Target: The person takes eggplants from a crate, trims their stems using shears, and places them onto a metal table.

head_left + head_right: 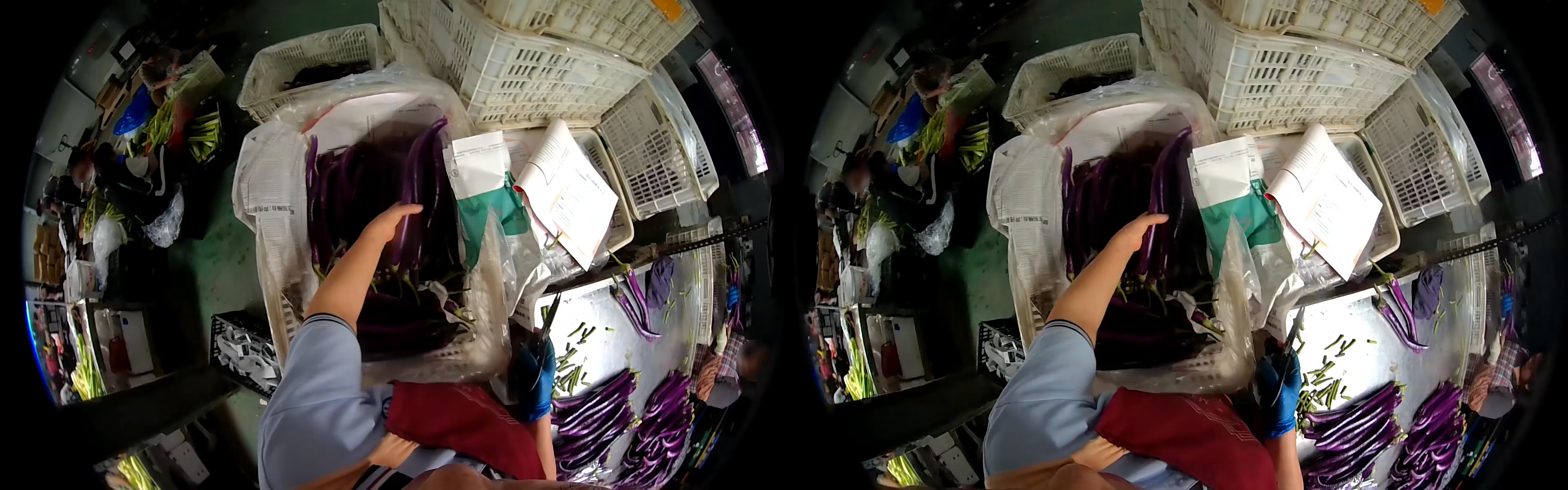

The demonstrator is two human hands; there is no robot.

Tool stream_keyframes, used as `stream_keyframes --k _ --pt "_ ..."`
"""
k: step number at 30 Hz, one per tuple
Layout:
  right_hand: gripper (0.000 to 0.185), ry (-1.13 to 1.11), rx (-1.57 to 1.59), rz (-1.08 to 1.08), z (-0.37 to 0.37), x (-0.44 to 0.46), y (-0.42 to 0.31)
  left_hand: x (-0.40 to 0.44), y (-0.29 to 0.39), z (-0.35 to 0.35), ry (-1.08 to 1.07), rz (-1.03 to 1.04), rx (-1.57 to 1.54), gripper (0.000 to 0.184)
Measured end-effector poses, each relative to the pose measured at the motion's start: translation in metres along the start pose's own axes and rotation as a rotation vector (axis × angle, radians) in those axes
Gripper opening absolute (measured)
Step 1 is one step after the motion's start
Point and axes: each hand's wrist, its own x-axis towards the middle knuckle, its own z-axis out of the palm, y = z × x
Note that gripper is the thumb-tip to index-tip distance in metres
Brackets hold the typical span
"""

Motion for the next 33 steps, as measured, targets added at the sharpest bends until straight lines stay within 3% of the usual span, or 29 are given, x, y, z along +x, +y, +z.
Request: stream_keyframes --k 3,7,13,16,19,20,23,26,29,30,32,33 --pt "0.041 0.000 -0.010 -0.037 0.001 -0.004 -0.004 0.017 -0.015 0.004 -0.020 -0.198 -0.118 0.036" --pt "0.044 -0.048 -0.097 -0.103 0.005 -0.005 -0.007 -0.004 -0.010 0.020 -0.095 -0.235 -0.146 0.036" --pt "0.051 -0.089 -0.084 -0.032 0.032 0.003 -0.008 -0.028 -0.002 0.034 -0.061 -0.387 -0.119 0.039" --pt "0.056 -0.127 -0.028 -0.048 0.037 0.009 -0.003 -0.047 0.001 0.057 0.093 -0.337 -0.078 0.039" --pt "0.059 -0.324 -0.036 -0.078 0.040 0.013 -0.011 -0.052 0.002 0.043 -0.121 -0.329 -0.313 0.045" --pt "0.058 -0.288 0.002 -0.040 0.042 0.011 -0.010 -0.060 0.008 0.039 -0.198 -0.339 -0.329 0.052" --pt "0.058 -0.320 0.004 -0.054 0.047 0.015 -0.003 -0.093 0.029 0.050 -0.324 -0.055 -0.296 0.057" --pt "0.062 -0.421 -0.154 -0.227 0.066 0.040 -0.002 -0.118 0.059 0.079 -0.500 0.145 -0.314 0.051" --pt "0.068 -0.507 -0.205 -0.463 0.112 0.062 -0.024 -0.156 0.092 0.149 -0.368 0.251 -0.221 0.054" --pt "0.069 -0.539 -0.136 -0.465 0.122 0.062 -0.031 -0.166 0.099 0.172 -0.432 0.238 -0.213 0.051" --pt "0.068 -0.575 0.131 -0.525 0.133 0.064 -0.031 -0.175 0.096 0.205 -0.354 0.179 -0.248 0.044" --pt "0.061 -0.459 0.112 -0.590 0.130 0.054 -0.047 -0.181 0.098 0.223 -0.362 0.184 -0.205 0.041"
